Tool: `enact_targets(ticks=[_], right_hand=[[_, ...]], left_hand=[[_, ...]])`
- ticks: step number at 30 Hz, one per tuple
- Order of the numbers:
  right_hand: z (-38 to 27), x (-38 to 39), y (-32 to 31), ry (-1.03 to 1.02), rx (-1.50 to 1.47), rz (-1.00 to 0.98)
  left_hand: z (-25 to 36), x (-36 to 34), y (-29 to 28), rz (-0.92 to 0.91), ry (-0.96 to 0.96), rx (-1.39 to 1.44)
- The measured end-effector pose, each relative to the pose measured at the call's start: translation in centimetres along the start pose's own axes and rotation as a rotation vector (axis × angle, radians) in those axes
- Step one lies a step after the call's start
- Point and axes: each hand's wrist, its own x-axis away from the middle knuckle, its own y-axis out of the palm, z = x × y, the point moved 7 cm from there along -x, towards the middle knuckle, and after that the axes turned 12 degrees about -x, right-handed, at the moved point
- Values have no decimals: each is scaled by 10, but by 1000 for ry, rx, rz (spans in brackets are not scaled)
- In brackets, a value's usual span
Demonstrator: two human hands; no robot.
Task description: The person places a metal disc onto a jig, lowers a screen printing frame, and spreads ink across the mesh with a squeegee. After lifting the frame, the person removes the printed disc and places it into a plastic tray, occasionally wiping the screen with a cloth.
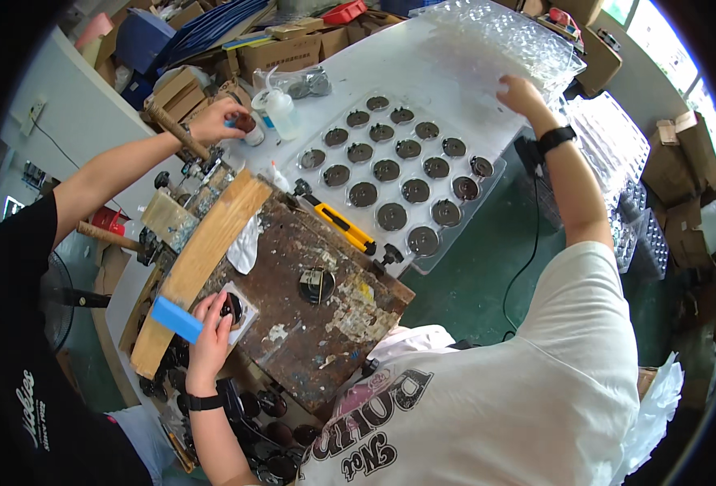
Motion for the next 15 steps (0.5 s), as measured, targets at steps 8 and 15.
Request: enact_targets(ticks=[8,15], right_hand=[[60,-56,-75,191,268,501],[89,-61,-59,406,234,171]], left_hand=[[1,-2,-1,-39,-31,-3],[2,-2,-1,-68,-74,28]])
